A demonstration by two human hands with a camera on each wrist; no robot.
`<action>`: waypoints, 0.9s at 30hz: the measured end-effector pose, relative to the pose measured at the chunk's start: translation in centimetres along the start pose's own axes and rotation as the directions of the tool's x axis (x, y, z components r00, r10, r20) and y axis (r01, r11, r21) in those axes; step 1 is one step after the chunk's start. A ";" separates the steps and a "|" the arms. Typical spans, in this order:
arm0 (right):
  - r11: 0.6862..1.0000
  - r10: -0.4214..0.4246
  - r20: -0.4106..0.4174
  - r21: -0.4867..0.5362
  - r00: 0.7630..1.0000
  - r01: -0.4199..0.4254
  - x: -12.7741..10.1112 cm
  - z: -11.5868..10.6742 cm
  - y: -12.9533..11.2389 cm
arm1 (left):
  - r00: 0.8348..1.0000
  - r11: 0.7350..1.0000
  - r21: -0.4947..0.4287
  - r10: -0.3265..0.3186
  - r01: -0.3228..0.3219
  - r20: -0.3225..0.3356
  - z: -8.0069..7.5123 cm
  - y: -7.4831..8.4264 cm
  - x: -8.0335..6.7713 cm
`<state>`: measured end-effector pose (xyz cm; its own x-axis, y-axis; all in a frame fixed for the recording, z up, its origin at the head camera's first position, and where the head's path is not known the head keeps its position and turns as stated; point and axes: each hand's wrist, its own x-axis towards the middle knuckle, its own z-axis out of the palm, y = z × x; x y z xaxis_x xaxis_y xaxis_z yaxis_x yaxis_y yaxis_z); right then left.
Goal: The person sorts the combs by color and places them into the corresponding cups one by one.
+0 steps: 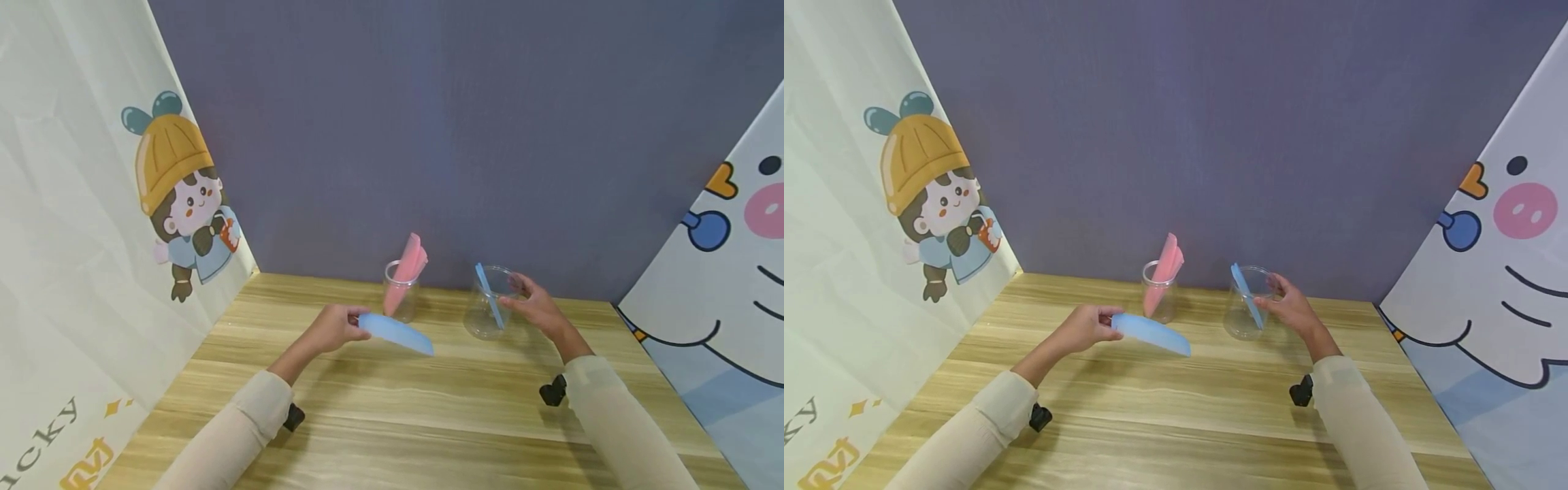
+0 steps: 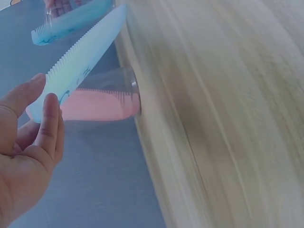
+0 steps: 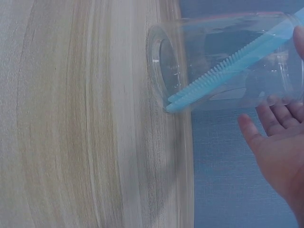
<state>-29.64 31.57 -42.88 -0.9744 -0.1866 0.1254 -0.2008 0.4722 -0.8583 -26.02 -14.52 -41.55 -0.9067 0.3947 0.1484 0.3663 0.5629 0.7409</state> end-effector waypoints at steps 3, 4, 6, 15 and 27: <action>1.000 -0.003 0.006 0.001 1.000 0.003 0.0 0.0 0.0 | 1.000 1.000 -0.021 0.007 -0.007 -0.001 0.0 0.2 0.3; 1.000 -0.003 0.007 -0.002 1.000 0.003 0.0 0.0 0.1 | 1.000 1.000 -0.027 0.005 -0.006 -0.004 0.0 0.3 0.4; 1.000 -0.004 0.006 -0.004 1.000 0.004 0.0 0.0 0.1 | 1.000 0.999 -0.047 0.009 -0.009 -0.010 0.0 0.6 0.7; 1.000 0.000 -0.008 0.002 1.000 0.000 0.0 0.1 0.2 | 0.998 0.993 -0.113 0.014 -0.020 -0.054 -0.3 2.1 2.2; 1.000 -0.010 -0.007 -0.001 1.000 0.010 0.0 0.1 0.3 | 0.994 0.971 -0.233 0.039 -0.061 -0.100 -1.3 4.3 4.5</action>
<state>-29.65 31.63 -43.15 -0.9730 -0.1855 0.1372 -0.2106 0.4715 -0.8564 -28.79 -11.27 -36.79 -0.9082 0.3416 0.2420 0.3627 0.3532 0.8624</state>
